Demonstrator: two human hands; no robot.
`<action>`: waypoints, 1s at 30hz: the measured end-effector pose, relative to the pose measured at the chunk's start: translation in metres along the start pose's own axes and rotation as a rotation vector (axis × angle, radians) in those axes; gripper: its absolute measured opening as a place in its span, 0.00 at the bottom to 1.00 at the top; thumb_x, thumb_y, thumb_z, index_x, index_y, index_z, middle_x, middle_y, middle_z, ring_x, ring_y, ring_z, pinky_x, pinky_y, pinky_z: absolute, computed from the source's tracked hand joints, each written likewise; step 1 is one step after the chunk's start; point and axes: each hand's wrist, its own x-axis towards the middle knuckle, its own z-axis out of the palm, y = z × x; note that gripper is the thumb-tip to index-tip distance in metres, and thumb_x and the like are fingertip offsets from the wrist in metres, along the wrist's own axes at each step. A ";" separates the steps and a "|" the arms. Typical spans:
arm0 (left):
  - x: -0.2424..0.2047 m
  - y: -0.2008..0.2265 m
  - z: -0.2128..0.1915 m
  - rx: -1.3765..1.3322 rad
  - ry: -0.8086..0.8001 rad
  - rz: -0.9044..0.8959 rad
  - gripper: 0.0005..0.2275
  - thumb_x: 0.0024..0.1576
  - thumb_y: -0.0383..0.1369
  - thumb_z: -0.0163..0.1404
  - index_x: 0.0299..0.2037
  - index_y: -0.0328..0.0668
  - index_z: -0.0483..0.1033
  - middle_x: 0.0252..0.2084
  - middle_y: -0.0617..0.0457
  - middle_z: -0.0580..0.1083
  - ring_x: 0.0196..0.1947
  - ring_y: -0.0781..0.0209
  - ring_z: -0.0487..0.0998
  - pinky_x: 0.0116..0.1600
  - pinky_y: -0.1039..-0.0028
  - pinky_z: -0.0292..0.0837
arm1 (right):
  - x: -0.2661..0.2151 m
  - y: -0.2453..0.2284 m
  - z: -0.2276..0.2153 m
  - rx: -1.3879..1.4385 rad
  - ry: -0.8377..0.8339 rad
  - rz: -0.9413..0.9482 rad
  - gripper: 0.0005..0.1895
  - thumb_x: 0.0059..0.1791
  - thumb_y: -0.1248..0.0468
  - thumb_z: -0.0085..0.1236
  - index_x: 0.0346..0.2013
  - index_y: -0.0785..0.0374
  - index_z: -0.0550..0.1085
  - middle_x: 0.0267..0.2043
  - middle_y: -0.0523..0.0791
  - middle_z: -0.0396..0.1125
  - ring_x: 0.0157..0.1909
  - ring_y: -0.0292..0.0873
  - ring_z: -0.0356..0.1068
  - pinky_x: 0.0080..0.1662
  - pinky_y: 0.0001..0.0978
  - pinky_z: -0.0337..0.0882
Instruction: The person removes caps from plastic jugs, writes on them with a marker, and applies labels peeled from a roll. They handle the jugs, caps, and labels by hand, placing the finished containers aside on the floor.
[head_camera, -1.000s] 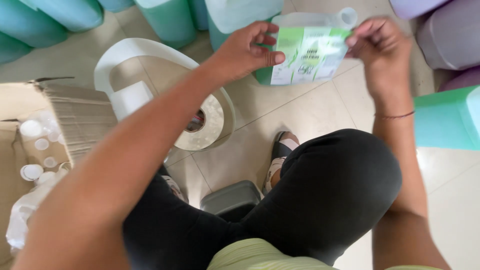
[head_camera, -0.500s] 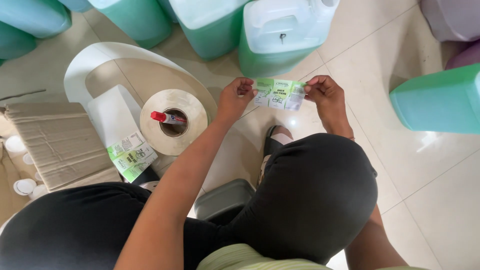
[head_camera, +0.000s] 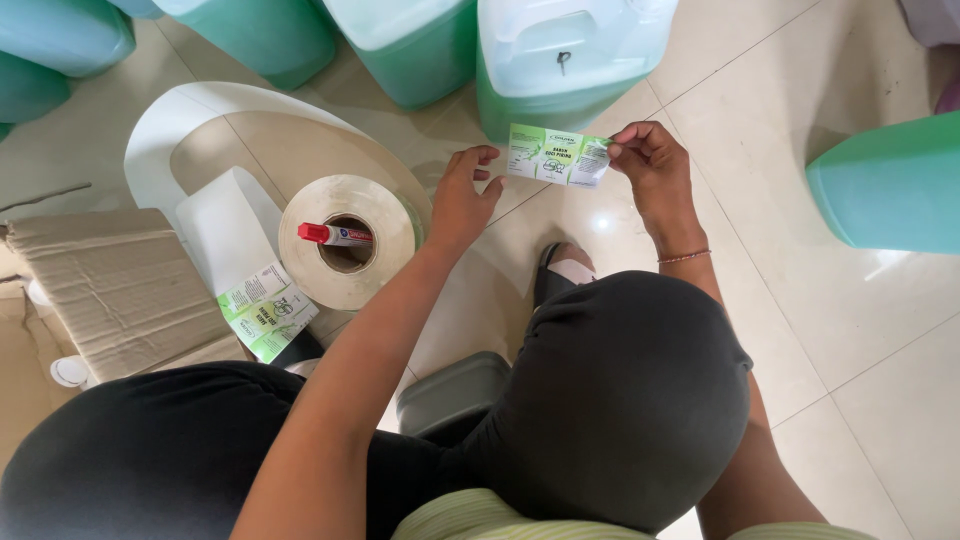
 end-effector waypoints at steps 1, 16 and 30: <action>0.000 0.001 0.000 -0.002 -0.006 0.005 0.17 0.54 0.26 0.60 0.54 0.41 0.73 0.52 0.50 0.74 0.45 0.58 0.80 0.50 0.68 0.77 | 0.001 0.001 0.000 0.002 0.002 -0.001 0.06 0.54 0.76 0.56 0.42 0.65 0.71 0.42 0.43 0.72 0.47 0.35 0.72 0.55 0.30 0.77; -0.005 0.001 0.001 0.023 -0.051 0.022 0.17 0.54 0.26 0.60 0.53 0.44 0.74 0.52 0.51 0.73 0.46 0.58 0.80 0.51 0.68 0.77 | 0.010 0.009 -0.004 0.002 0.009 -0.019 0.06 0.54 0.76 0.57 0.42 0.64 0.72 0.42 0.42 0.72 0.47 0.34 0.70 0.53 0.27 0.73; -0.007 0.003 0.003 0.089 -0.087 -0.002 0.17 0.54 0.26 0.59 0.53 0.46 0.74 0.54 0.53 0.73 0.47 0.59 0.80 0.51 0.67 0.76 | 0.010 0.015 -0.004 0.080 0.016 0.010 0.07 0.54 0.76 0.56 0.43 0.62 0.72 0.43 0.42 0.71 0.47 0.34 0.70 0.53 0.27 0.72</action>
